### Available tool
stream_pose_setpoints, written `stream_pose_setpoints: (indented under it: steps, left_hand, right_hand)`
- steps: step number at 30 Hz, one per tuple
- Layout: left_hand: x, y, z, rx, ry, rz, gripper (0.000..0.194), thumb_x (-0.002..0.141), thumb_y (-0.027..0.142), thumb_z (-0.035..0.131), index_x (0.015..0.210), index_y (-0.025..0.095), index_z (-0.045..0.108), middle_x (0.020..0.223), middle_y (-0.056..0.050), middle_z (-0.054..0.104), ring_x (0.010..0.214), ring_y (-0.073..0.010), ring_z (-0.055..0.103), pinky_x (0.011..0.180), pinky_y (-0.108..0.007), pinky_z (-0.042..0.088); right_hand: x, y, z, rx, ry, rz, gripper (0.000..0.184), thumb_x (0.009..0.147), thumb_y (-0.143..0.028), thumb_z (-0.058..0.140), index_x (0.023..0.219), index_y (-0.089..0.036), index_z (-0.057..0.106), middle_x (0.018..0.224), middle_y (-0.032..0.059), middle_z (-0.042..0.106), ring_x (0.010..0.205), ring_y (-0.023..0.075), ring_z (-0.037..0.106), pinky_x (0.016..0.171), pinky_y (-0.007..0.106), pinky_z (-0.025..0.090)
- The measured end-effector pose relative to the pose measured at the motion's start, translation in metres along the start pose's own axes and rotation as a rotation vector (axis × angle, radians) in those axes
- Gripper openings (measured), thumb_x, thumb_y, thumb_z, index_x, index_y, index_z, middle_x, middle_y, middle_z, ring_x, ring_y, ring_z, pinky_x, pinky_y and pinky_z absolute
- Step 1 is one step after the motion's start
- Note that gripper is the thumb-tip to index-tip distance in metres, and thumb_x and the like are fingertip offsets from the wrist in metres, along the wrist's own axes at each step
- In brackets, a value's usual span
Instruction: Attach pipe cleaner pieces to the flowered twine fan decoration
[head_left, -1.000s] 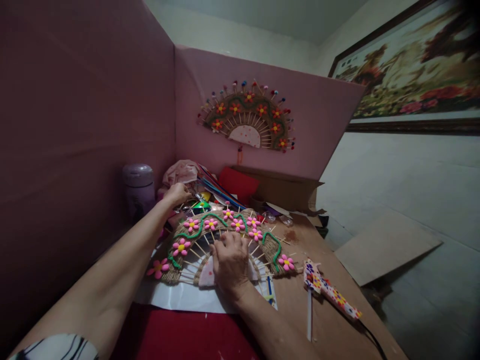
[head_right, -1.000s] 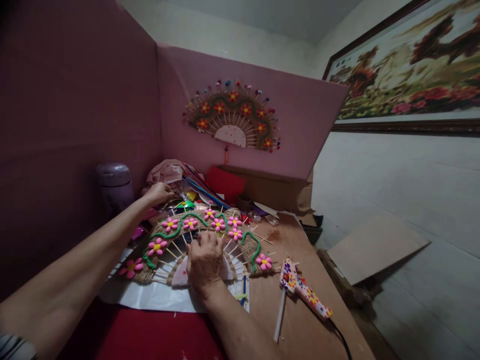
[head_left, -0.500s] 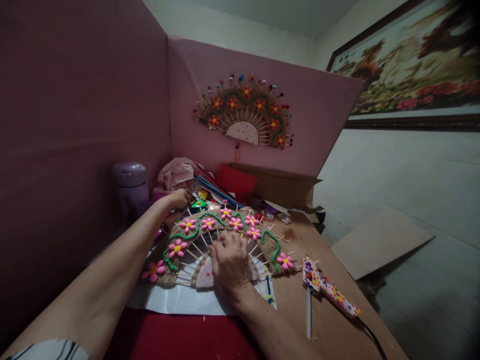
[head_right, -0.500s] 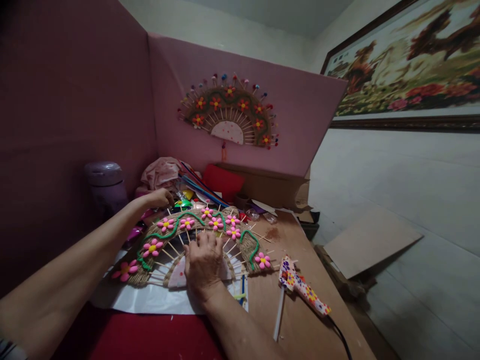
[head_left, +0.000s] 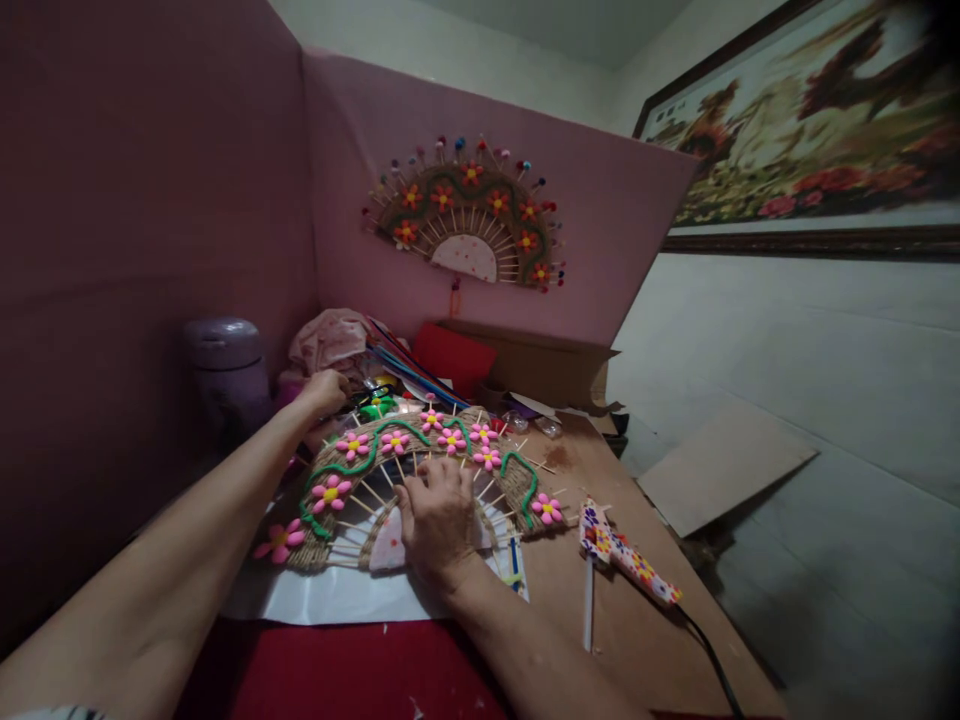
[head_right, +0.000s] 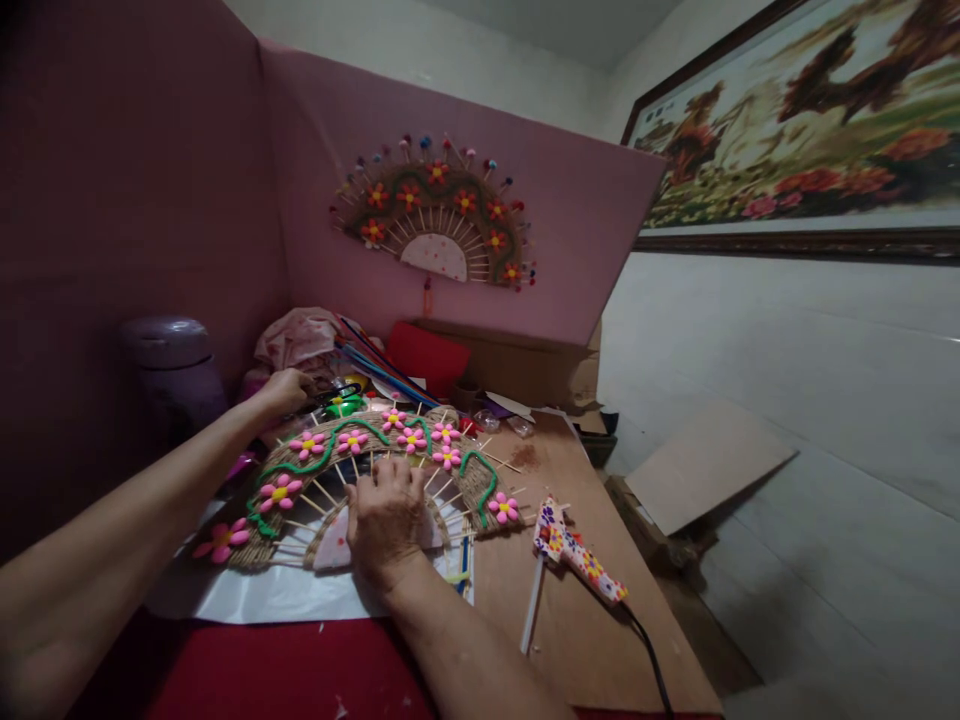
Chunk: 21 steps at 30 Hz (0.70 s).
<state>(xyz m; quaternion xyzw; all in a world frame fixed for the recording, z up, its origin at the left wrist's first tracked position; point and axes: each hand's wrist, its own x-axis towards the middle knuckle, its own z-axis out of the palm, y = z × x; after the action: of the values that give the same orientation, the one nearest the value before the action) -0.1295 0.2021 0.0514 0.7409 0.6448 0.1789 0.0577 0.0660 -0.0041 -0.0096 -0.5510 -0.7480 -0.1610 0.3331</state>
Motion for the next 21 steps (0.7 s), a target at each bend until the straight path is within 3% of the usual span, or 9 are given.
stream_pose_setpoints:
  steps: [12, 17, 21]
  left_hand:
    - [-0.0036, 0.0008, 0.0008, 0.067, 0.007, -0.109, 0.008, 0.059, 0.02, 0.06, 0.059, 0.017, 0.067, 0.073, -0.012, 0.069, 0.079, -0.0245, 0.063, 0.063, -0.024, 0.045]
    - [-0.0066, -0.0002, -0.0021, 0.031, 0.01, -0.137, 0.013, 0.062, 0.017, 0.055, 0.064, 0.014, 0.068, 0.079, -0.014, 0.069, 0.081, -0.0253, 0.063, 0.066, -0.026, 0.045]
    - [-0.0068, -0.0003, -0.0039, -0.035, 0.015, -0.143, 0.009, 0.06, 0.015, 0.056, 0.058, 0.012, 0.065, 0.073, -0.015, 0.068, 0.08, -0.0271, 0.063, 0.066, -0.027, 0.045]
  right_hand:
    - [0.0007, -0.0003, -0.0007, -0.01, 0.0, -0.009, 0.018, 0.086, -0.032, 0.052, 0.078, -0.019, 0.062, 0.093, 0.007, 0.056, 0.089, 0.0218, 0.042, 0.076, 0.039, 0.03]
    - [0.0001, 0.0, -0.0005, -0.007, 0.004, -0.011, 0.019, 0.087, -0.032, 0.051, 0.08, -0.019, 0.062, 0.093, 0.0071, 0.056, 0.09, 0.0222, 0.042, 0.077, 0.039, 0.03]
    - [0.0002, 0.0001, 0.0, -0.003, -0.004, -0.008, 0.018, 0.086, -0.032, 0.052, 0.079, -0.019, 0.062, 0.093, 0.007, 0.056, 0.089, 0.022, 0.042, 0.076, 0.039, 0.029]
